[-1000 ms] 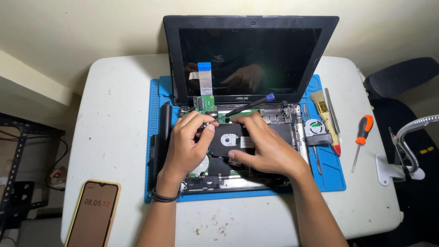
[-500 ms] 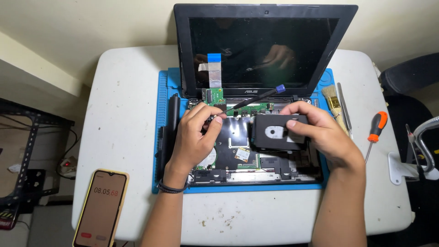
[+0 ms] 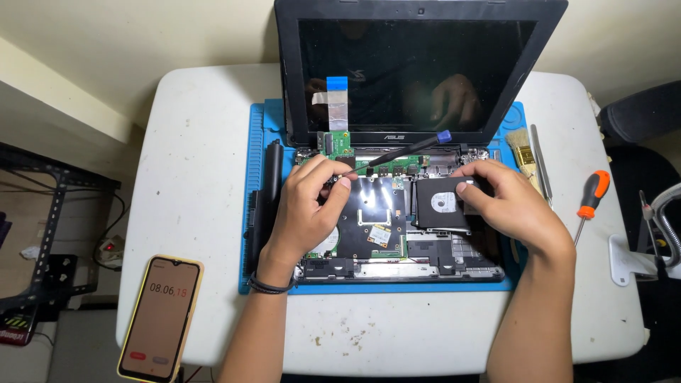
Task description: Removing the hard drive and internal circuit boards from a laptop using a screwdriver
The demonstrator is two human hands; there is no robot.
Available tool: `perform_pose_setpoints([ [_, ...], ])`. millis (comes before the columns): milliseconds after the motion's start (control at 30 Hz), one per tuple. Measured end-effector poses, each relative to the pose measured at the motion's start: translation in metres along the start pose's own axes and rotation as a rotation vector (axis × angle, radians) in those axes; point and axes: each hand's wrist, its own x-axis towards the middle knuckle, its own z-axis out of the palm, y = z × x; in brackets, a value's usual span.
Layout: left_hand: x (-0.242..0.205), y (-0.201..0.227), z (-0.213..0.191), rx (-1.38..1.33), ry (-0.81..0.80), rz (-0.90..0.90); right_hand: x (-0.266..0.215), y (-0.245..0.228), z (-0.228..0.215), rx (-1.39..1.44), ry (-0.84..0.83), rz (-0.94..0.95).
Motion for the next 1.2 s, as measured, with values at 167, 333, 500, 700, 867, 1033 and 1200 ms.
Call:
perform_pose_setpoints([
  [167, 0.0, 0.001, -0.001, 0.002, 0.006, -0.004, 0.001, 0.007, 0.006, -0.2, 0.07, -0.177],
  [333, 0.0, 0.0, -0.001, 0.016, 0.012, -0.01, 0.001, 0.008, 0.005, -0.27, 0.089, -0.127],
  [500, 0.0, 0.0, 0.0, 0.016, 0.006, -0.012, -0.004, -0.001, 0.004, -0.347, 0.089, 0.002],
  [700, 0.0, 0.0, -0.001, -0.016, 0.02, -0.009, -0.013, -0.011, 0.004, -0.395, 0.126, 0.022],
  [867, 0.0, -0.001, -0.004, -0.011, 0.046, -0.01, -0.012, -0.001, 0.008, -0.351, 0.244, -0.179],
  [1033, 0.001, -0.001, -0.008, -0.043, 0.077, -0.027, -0.017, -0.022, 0.022, -0.204, 0.074, -0.41],
  [1200, 0.002, 0.001, -0.008, -0.02, 0.085, -0.001, -0.019, -0.045, 0.052, -0.425, -0.197, -0.519],
])
